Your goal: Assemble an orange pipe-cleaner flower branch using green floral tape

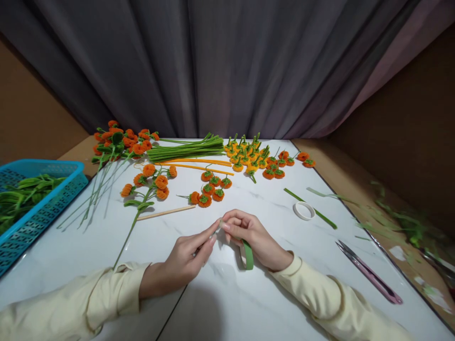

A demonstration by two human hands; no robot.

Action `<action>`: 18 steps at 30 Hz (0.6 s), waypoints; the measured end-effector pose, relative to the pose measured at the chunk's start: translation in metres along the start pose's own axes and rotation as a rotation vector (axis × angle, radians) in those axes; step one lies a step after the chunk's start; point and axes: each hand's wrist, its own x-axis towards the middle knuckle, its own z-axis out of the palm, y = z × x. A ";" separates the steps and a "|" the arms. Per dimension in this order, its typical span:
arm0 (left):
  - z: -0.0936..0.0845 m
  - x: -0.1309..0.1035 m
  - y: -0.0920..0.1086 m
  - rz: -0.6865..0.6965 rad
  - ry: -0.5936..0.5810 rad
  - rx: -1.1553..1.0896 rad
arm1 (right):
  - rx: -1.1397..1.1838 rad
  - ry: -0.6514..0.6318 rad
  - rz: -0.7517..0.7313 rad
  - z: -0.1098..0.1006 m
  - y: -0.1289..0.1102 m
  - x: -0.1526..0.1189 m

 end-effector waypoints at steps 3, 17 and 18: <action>0.000 0.000 -0.001 0.003 -0.016 -0.024 | 0.001 -0.012 0.017 -0.001 0.000 0.000; 0.002 -0.003 -0.004 0.028 0.005 0.019 | -0.013 -0.018 0.009 -0.002 0.000 0.000; 0.002 -0.003 -0.003 0.018 -0.002 0.019 | -0.014 -0.015 0.007 -0.002 0.000 0.000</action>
